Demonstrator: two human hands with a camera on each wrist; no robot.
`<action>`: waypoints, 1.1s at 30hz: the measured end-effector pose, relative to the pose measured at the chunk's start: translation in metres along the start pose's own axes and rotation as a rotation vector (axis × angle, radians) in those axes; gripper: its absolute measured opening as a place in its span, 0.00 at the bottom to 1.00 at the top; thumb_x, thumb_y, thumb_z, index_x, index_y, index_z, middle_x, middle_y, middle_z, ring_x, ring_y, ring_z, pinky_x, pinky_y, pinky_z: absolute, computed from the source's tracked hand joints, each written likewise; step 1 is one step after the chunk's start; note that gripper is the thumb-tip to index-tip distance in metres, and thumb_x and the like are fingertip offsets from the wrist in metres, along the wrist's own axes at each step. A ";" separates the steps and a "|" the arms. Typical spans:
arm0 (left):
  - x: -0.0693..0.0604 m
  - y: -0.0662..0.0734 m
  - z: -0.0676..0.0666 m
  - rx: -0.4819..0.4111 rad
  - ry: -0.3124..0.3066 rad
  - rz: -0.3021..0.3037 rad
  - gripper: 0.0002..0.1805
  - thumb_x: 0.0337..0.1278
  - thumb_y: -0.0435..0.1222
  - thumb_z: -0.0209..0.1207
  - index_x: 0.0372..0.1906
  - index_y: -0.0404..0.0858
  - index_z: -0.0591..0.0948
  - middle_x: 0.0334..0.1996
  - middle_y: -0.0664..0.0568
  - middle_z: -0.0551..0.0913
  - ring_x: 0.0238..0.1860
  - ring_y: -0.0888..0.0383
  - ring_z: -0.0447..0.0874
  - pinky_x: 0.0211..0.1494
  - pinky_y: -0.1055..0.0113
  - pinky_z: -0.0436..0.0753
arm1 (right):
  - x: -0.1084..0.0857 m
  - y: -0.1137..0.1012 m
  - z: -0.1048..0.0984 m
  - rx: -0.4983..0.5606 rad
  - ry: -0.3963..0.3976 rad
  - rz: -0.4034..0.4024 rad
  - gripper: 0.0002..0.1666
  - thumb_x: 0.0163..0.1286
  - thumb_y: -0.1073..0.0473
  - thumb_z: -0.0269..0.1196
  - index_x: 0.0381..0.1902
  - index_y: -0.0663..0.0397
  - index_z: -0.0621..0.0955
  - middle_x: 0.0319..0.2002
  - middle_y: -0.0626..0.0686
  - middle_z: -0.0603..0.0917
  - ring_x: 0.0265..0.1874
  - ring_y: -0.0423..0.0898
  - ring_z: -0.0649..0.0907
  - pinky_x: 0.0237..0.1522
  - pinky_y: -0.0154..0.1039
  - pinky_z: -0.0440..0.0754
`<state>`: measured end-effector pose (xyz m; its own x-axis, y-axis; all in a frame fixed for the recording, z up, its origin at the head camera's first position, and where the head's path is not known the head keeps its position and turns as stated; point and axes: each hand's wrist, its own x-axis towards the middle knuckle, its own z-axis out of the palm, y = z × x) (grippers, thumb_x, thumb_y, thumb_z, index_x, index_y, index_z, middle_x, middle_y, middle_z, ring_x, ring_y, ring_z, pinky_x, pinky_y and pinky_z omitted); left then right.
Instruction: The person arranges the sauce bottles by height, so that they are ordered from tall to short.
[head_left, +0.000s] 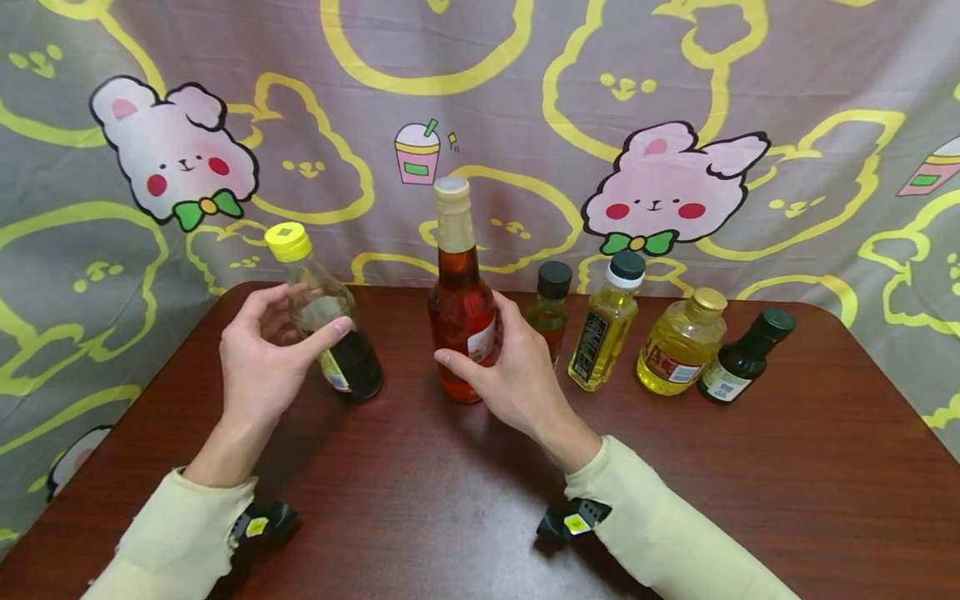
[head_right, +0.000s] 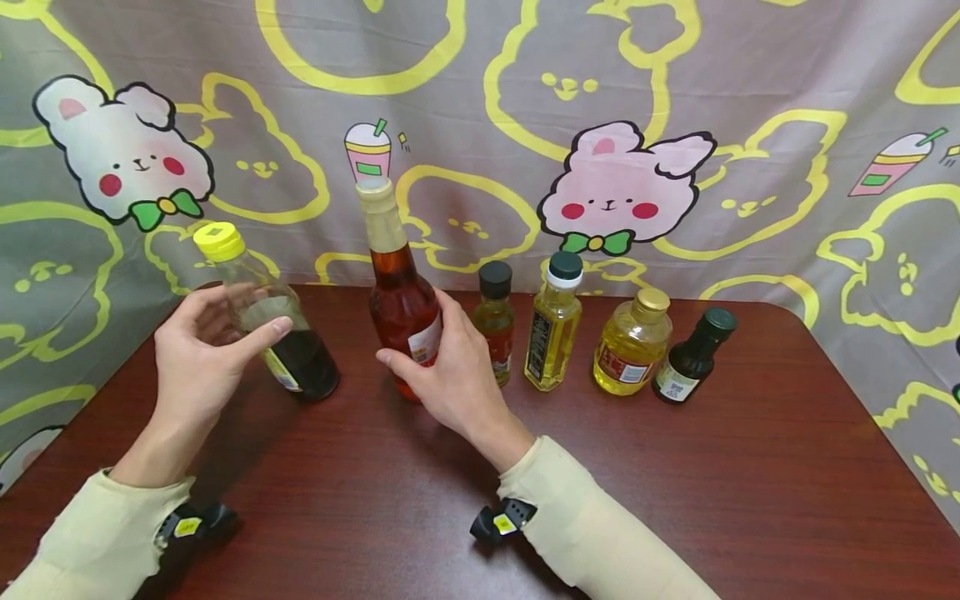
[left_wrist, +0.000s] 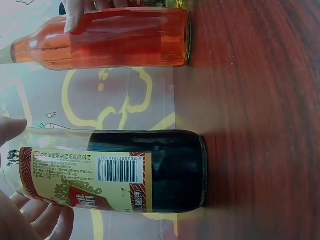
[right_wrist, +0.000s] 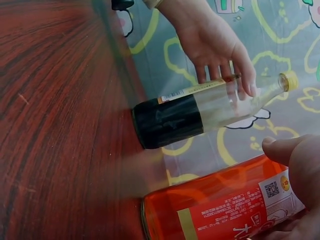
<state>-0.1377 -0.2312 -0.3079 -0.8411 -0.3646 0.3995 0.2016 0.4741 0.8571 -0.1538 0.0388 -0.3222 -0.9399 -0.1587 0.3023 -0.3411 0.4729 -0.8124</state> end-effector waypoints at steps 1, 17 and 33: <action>0.000 0.000 0.000 0.000 -0.001 0.002 0.31 0.51 0.39 0.81 0.61 0.46 0.83 0.50 0.67 0.90 0.49 0.71 0.85 0.47 0.77 0.77 | 0.000 0.001 0.000 -0.002 0.001 0.000 0.53 0.62 0.44 0.80 0.78 0.47 0.67 0.65 0.52 0.83 0.62 0.52 0.85 0.66 0.55 0.83; 0.002 0.001 -0.004 0.058 -0.059 -0.027 0.31 0.54 0.43 0.79 0.63 0.44 0.81 0.54 0.60 0.86 0.51 0.70 0.82 0.51 0.77 0.76 | 0.001 0.008 0.005 0.084 0.033 -0.050 0.46 0.63 0.49 0.79 0.74 0.48 0.71 0.62 0.50 0.84 0.59 0.49 0.85 0.63 0.52 0.86; 0.004 0.000 -0.006 0.082 -0.059 -0.014 0.32 0.53 0.43 0.80 0.63 0.44 0.82 0.49 0.65 0.83 0.48 0.70 0.81 0.49 0.78 0.76 | 0.008 0.009 0.018 0.139 0.158 -0.101 0.45 0.60 0.52 0.81 0.71 0.54 0.72 0.58 0.54 0.87 0.54 0.50 0.87 0.57 0.50 0.88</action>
<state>-0.1379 -0.2370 -0.3046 -0.8723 -0.3247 0.3656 0.1500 0.5340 0.8321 -0.1647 0.0263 -0.3362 -0.8907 -0.0559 0.4512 -0.4424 0.3354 -0.8318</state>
